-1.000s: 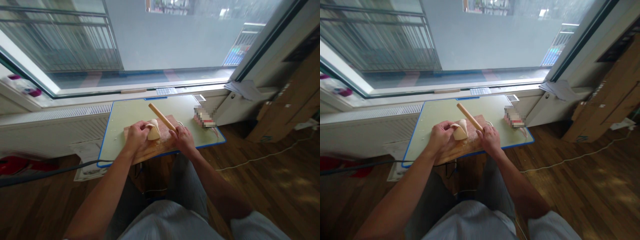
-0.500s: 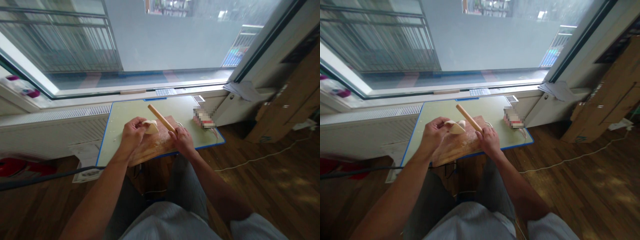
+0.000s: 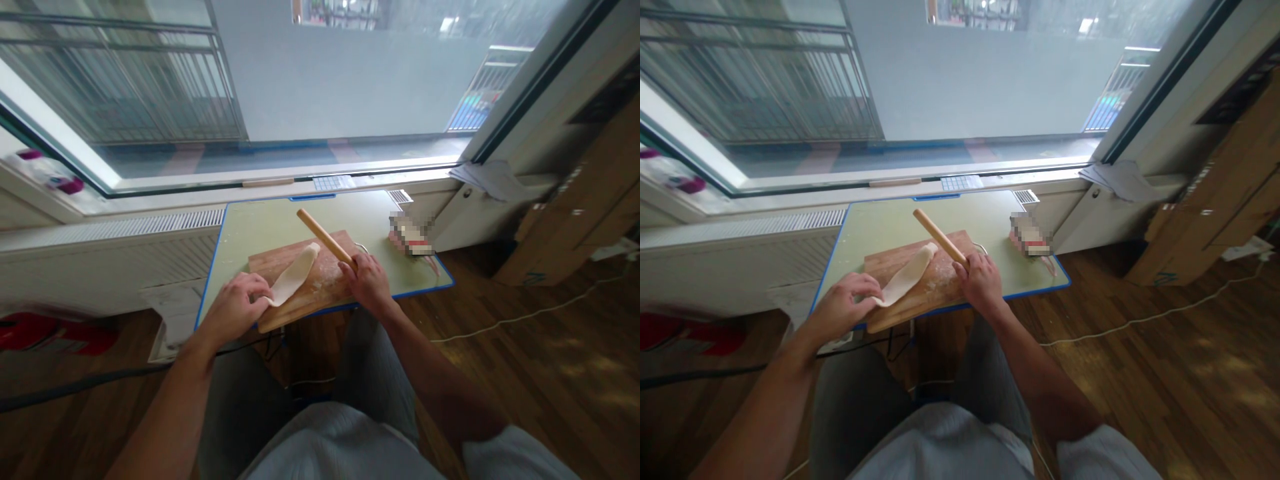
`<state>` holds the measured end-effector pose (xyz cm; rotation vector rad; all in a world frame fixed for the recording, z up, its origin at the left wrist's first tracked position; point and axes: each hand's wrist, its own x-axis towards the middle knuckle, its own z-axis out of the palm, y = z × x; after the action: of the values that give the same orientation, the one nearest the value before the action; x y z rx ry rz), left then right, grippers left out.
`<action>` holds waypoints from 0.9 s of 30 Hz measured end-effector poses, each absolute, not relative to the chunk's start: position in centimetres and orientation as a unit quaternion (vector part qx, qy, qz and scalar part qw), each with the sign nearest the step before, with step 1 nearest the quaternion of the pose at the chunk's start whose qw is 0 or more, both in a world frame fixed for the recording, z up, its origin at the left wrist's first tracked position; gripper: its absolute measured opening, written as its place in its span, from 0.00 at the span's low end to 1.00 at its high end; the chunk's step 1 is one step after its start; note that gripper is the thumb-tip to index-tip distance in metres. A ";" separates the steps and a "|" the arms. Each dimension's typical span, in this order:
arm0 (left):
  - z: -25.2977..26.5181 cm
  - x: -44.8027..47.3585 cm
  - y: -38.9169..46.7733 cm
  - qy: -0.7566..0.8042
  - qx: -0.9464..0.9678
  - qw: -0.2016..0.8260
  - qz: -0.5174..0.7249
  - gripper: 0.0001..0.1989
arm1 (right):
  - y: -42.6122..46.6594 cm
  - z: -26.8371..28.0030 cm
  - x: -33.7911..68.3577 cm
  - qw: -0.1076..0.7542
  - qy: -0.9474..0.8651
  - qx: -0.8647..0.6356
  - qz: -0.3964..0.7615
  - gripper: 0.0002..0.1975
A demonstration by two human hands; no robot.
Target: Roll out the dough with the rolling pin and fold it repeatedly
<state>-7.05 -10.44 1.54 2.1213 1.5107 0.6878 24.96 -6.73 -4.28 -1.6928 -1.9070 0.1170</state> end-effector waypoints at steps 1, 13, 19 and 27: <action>1.5 -7.4 -10.2 0.556 0.775 0.196 0.229 0.12 | -6.7 -4.3 24.9 0.290 -0.715 -0.635 0.046 0.10; 1.6 -1.6 -7.7 0.643 0.742 0.057 0.183 0.23 | -6.5 -3.8 24.8 0.276 -0.700 -0.655 0.067 0.10; -0.4 3.6 -5.6 0.653 0.734 0.078 0.168 0.30 | -6.3 -3.2 25.0 0.302 -0.669 -0.669 0.115 0.12; -0.3 3.8 -1.9 0.507 0.810 0.211 0.206 0.29 | -5.2 -3.7 28.1 0.401 -0.658 -0.613 0.172 0.22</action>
<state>3.77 -1.85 -0.27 2.2520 1.4078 0.5717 28.05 -5.17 -3.71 -1.5510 -1.6645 0.4357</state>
